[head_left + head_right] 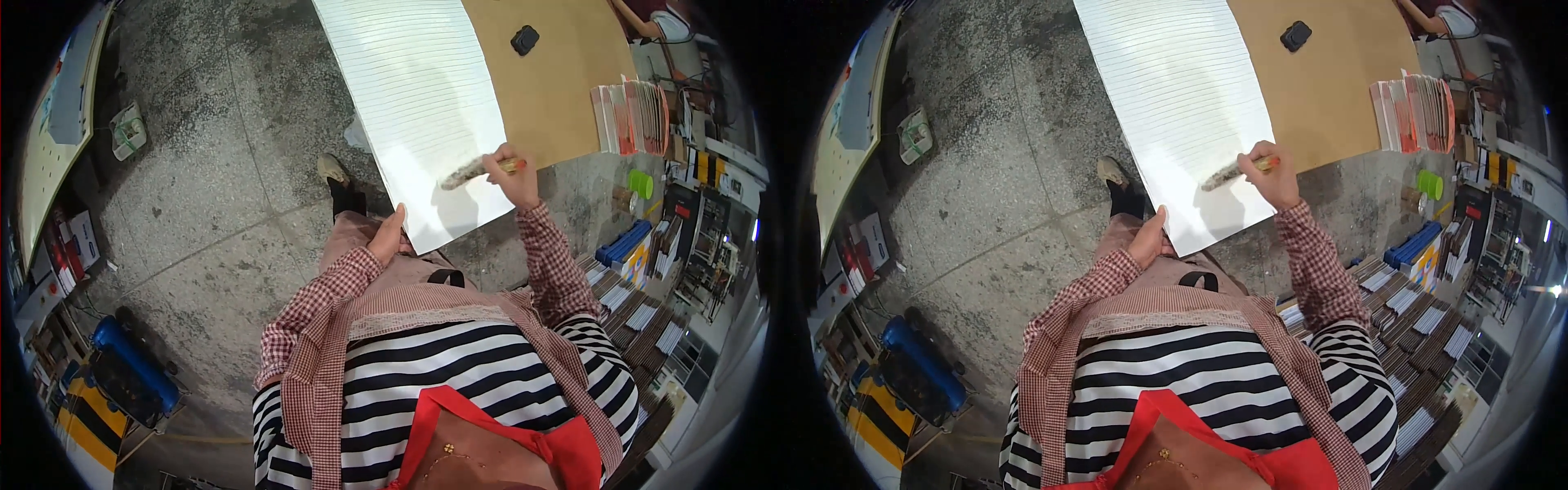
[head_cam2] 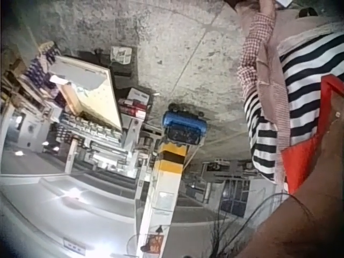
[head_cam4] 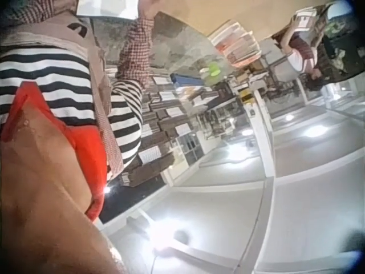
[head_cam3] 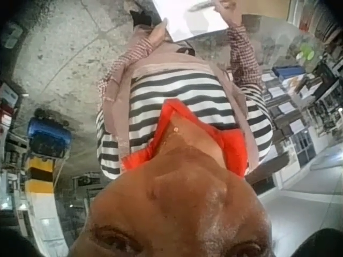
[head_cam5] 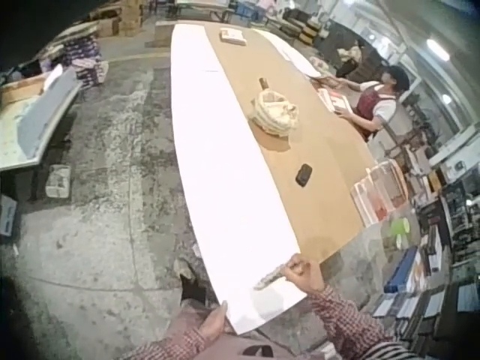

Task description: Applying glue to the side edges of a thick stack of paper sheets using a wide brush.

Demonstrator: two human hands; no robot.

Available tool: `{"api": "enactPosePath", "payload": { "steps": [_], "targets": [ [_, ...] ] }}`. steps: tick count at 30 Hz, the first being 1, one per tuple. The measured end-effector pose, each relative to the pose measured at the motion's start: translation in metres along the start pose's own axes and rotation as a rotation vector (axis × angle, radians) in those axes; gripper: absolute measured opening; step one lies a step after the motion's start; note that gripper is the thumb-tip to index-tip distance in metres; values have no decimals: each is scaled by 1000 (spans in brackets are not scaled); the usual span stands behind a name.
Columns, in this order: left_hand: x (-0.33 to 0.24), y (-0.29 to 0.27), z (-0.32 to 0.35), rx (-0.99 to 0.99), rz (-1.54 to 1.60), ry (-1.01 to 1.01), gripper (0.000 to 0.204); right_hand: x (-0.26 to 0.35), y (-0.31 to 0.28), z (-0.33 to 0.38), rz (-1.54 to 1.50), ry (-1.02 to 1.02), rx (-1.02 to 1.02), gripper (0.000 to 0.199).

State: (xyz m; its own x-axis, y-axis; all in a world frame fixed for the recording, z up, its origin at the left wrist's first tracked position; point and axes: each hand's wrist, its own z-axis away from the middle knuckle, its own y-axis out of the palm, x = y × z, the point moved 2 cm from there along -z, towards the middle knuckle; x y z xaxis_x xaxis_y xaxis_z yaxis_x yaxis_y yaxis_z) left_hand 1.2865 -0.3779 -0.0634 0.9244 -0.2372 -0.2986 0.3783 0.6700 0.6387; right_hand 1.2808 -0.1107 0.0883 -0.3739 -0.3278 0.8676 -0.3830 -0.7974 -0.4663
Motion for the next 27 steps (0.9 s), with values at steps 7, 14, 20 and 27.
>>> {"api": "enactPosePath", "payload": {
  "steps": [7,14,20,27],
  "targets": [
    [1,0,0,-48,-34,17,73,47,17,-122,-174,-259,-172,17],
    [-5,2,0,-89,-20,16,76,-14,15,-51,-254,-202,-205,15],
    [-8,4,2,-65,71,15,71,-10,-11,30,-136,27,-107,17],
    [-4,9,2,-217,-76,85,77,0,0,-53,-251,-153,-261,15]
  ]
}}
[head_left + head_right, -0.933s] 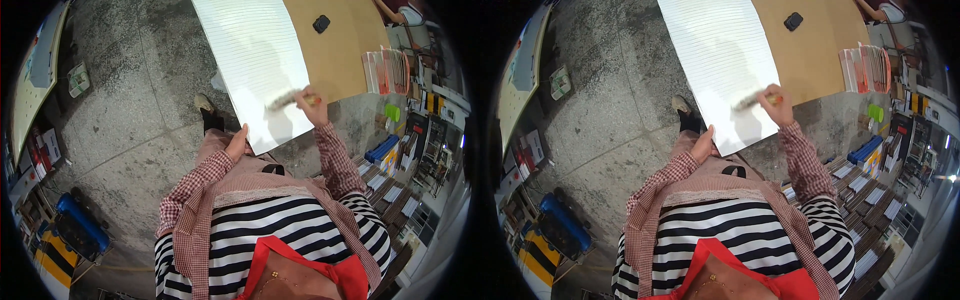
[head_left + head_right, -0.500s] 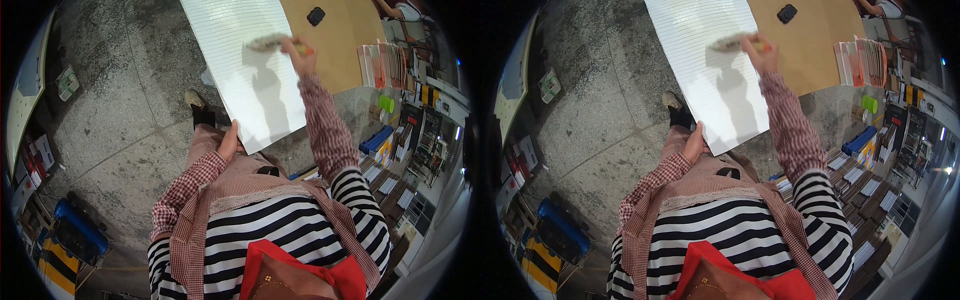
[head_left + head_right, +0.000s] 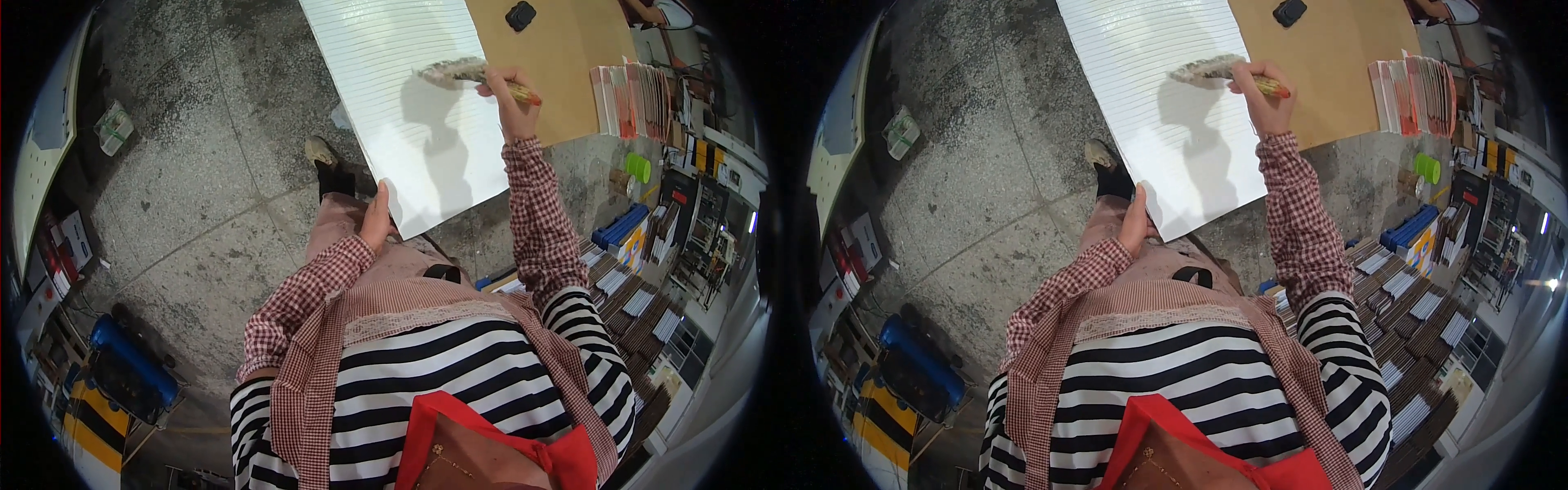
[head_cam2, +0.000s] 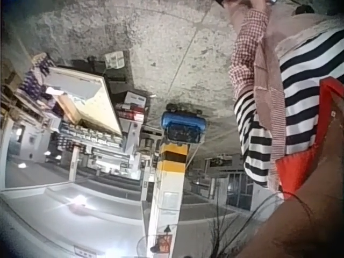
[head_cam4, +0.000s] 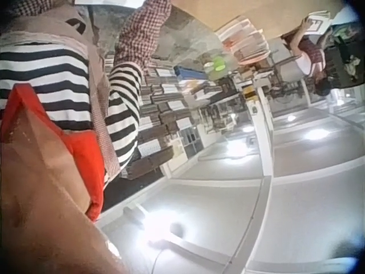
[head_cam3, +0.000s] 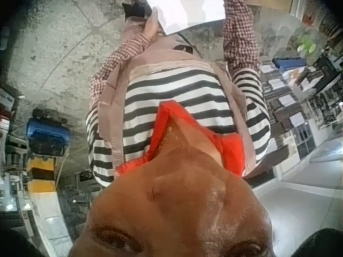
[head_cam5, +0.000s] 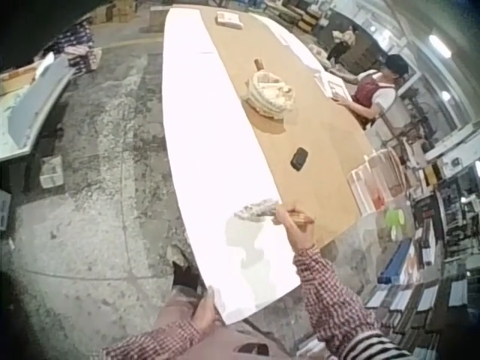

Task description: Applying glue to the side edges of a thick stack of paper sheets using a wide brush.

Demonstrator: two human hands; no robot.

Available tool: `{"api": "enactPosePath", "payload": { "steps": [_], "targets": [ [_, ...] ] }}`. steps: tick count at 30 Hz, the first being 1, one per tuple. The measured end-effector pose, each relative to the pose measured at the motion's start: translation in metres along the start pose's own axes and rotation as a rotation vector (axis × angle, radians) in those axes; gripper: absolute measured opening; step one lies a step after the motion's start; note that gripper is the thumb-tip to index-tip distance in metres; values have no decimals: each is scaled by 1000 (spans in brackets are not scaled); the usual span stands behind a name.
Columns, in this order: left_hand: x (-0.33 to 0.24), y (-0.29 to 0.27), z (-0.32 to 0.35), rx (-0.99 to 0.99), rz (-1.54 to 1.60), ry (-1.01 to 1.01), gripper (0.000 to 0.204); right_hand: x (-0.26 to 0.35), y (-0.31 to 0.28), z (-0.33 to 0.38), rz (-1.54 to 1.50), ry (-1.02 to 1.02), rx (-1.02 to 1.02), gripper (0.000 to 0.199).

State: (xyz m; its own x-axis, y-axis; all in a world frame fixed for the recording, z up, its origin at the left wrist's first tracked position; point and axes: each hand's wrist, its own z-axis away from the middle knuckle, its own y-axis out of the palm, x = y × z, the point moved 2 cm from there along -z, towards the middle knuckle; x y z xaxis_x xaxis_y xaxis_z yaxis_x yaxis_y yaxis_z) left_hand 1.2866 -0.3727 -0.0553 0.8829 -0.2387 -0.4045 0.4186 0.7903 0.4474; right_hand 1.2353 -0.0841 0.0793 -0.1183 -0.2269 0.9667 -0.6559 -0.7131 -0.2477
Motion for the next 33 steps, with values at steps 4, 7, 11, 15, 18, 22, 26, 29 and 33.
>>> {"api": "enactPosePath", "payload": {
  "steps": [4,7,11,15,18,22,26,29,33],
  "targets": [
    [-7,3,1,-30,-14,44,77,-9,-27,71,153,71,11,22],
    [-8,5,3,-53,56,35,74,4,-46,99,285,257,144,28],
    [1,4,-7,-33,103,105,76,29,-4,40,321,55,187,30],
    [20,-3,-22,-122,-58,222,73,28,89,-45,69,-175,128,31],
    [27,-6,-31,-146,-104,239,70,21,116,-64,286,-344,132,25],
    [22,-3,-27,-112,-46,151,68,15,85,-11,316,-345,246,17],
    [13,3,-16,-86,53,202,71,27,58,26,279,-329,365,16],
    [10,1,-14,-47,31,199,68,36,70,1,356,-389,246,15],
    [9,2,-12,-52,45,195,68,27,110,-42,252,-435,147,16]
  ]
}}
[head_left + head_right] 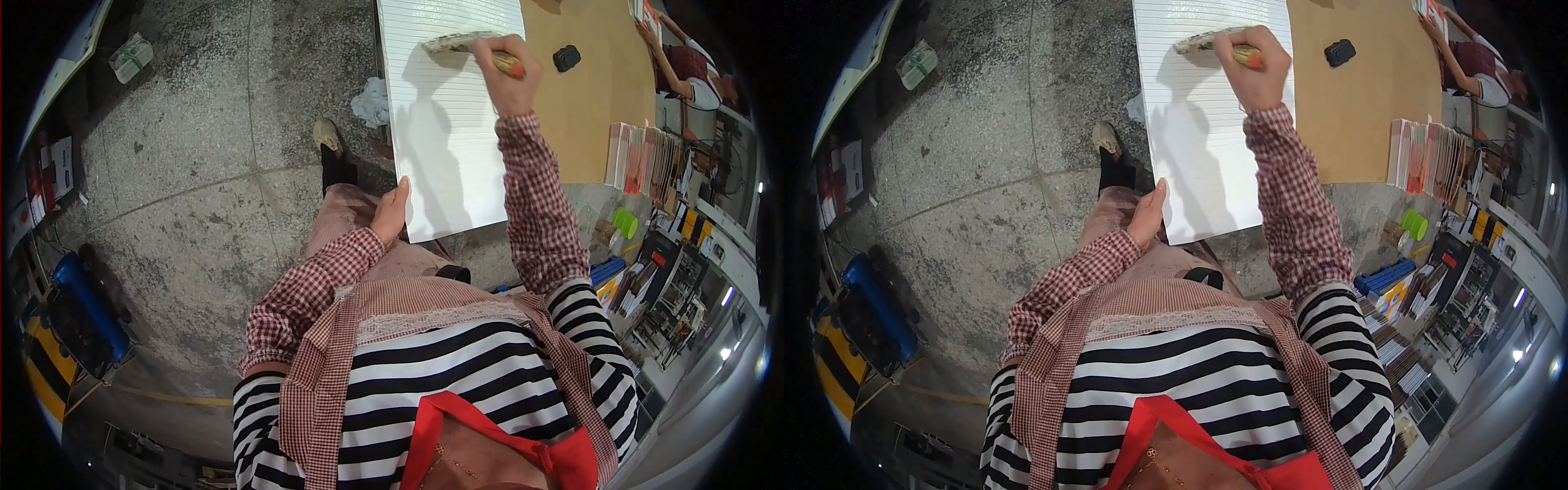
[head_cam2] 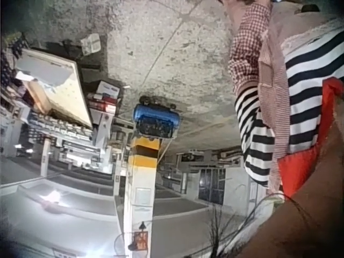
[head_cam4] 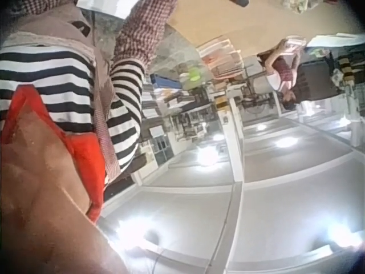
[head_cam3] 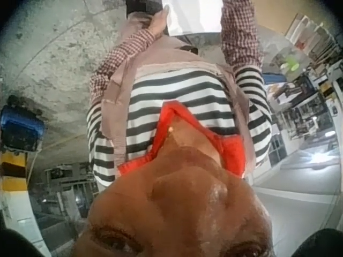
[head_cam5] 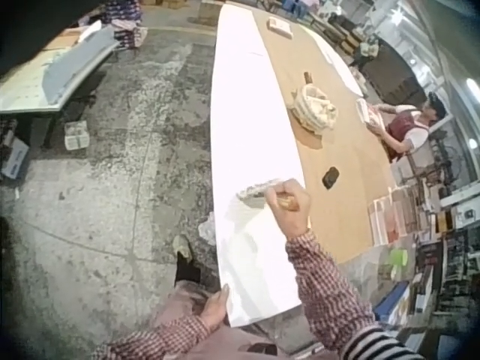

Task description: Applying glue to the side edges of a thick stack of paper sheets using a wide brush.

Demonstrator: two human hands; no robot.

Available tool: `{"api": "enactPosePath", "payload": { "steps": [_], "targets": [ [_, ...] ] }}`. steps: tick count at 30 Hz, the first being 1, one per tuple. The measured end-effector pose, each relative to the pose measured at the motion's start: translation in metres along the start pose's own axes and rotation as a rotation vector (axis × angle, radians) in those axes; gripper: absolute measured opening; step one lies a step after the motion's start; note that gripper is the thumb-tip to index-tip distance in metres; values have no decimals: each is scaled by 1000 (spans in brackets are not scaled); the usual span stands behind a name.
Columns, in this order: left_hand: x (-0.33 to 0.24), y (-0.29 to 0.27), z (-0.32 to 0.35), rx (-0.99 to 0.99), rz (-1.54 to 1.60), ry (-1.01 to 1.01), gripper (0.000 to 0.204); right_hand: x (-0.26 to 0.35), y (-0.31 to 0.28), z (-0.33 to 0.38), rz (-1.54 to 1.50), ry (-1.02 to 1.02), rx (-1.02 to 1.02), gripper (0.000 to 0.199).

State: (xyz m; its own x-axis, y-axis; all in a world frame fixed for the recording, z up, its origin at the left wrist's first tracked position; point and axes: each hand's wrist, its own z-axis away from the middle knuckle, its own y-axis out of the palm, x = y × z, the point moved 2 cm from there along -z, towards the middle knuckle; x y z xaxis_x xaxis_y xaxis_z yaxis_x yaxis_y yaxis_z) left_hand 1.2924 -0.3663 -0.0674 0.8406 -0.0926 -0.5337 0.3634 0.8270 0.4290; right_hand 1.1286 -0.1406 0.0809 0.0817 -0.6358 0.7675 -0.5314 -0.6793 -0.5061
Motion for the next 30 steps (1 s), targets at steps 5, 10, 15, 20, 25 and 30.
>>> {"api": "enactPosePath", "payload": {
  "steps": [5,10,15,20,25,30],
  "targets": [
    [-6,2,5,5,37,-16,68,18,-18,47,134,-83,180,14],
    [-8,1,5,32,36,-78,66,39,-33,51,67,-9,219,13],
    [-10,4,6,-9,30,-9,66,21,-2,7,67,-87,140,13],
    [-10,4,7,-4,43,-58,69,32,-26,68,125,-94,246,13],
    [-1,3,1,-17,58,-46,71,40,-43,74,-20,-82,206,14],
    [7,0,-3,-51,-29,-57,70,25,-21,48,125,-106,163,13]
  ]
}}
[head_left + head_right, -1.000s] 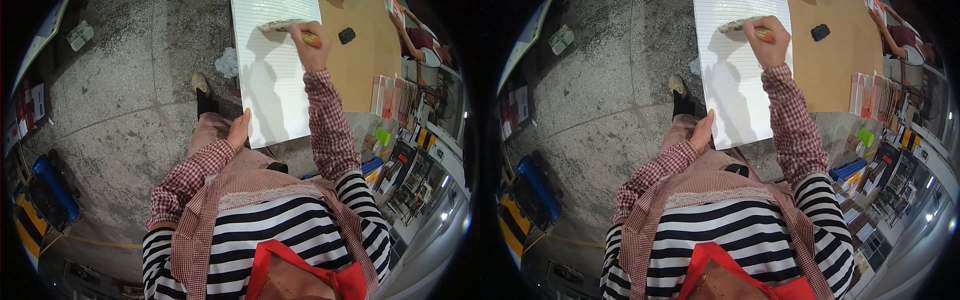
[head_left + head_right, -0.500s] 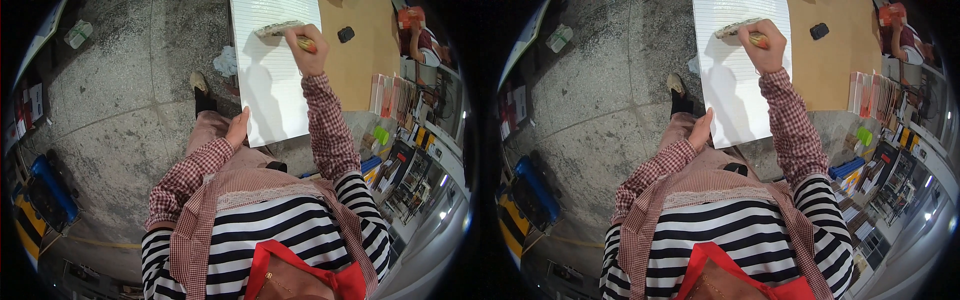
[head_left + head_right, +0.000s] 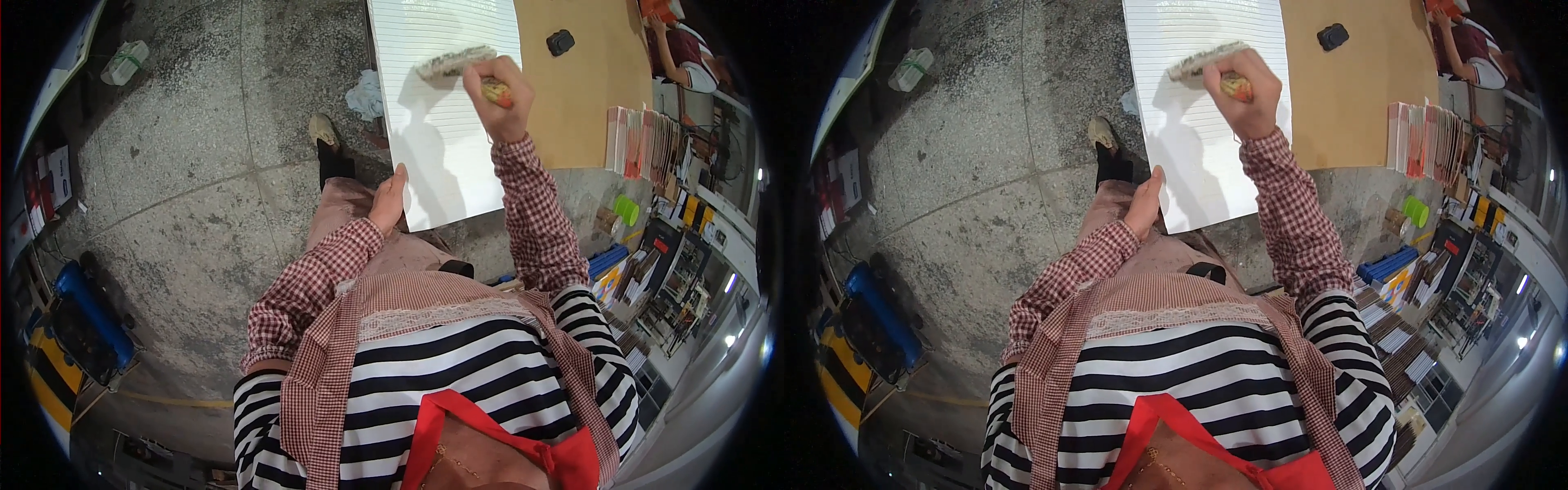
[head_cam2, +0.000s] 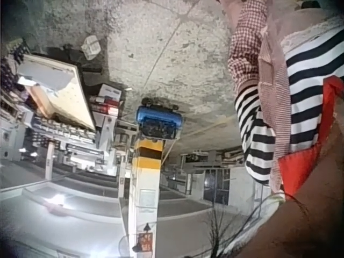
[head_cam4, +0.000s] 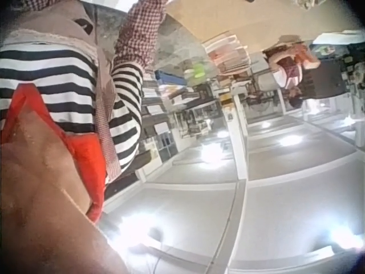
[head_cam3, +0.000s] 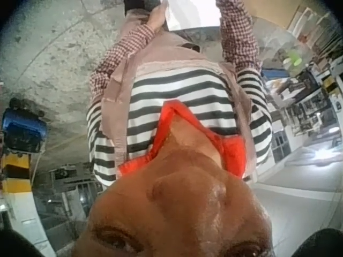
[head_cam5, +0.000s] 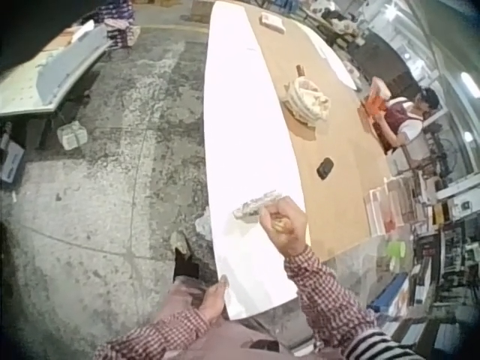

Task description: Applying glue to the side edges of a thick stack of paper sheets using a wide brush.

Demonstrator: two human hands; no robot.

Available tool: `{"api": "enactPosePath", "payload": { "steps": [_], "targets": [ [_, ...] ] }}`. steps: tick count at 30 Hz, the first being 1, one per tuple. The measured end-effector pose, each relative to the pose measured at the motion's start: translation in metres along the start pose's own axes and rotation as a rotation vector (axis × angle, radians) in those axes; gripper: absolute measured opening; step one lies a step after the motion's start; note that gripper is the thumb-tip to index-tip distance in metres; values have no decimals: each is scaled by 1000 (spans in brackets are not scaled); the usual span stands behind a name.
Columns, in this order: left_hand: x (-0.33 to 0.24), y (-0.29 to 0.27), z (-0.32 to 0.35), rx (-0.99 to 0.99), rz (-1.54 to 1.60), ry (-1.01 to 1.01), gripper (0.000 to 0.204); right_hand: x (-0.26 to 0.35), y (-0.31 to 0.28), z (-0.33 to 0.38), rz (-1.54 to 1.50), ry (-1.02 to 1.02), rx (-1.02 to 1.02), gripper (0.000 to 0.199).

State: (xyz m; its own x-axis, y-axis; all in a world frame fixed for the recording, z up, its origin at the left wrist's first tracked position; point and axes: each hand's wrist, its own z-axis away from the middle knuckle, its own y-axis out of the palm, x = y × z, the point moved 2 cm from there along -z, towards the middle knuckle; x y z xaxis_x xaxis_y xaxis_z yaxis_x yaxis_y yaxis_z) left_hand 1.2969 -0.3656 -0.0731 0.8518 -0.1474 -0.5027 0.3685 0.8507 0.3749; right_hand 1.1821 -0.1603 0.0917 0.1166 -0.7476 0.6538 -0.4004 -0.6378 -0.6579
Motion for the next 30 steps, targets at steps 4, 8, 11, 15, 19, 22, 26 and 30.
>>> {"api": "enactPosePath", "payload": {
  "steps": [4,8,11,15,19,22,26,30],
  "targets": [
    [-4,3,0,-18,77,69,70,18,-10,52,-63,-22,52,14],
    [-14,6,7,-34,53,69,71,31,-34,86,-27,100,131,13],
    [-20,5,16,-22,8,-17,73,19,-32,64,-59,61,25,12],
    [-21,6,17,-22,31,-16,73,4,-12,44,-36,-117,-55,11],
    [-14,7,10,-2,81,42,75,29,-25,92,-59,1,81,12],
    [-10,5,6,1,77,58,76,46,-44,116,-92,133,135,14],
    [-10,4,6,-39,-6,71,72,38,-43,89,-79,71,20,15],
    [-12,6,11,-23,14,35,74,25,-28,85,-61,68,-35,14]
  ]
}}
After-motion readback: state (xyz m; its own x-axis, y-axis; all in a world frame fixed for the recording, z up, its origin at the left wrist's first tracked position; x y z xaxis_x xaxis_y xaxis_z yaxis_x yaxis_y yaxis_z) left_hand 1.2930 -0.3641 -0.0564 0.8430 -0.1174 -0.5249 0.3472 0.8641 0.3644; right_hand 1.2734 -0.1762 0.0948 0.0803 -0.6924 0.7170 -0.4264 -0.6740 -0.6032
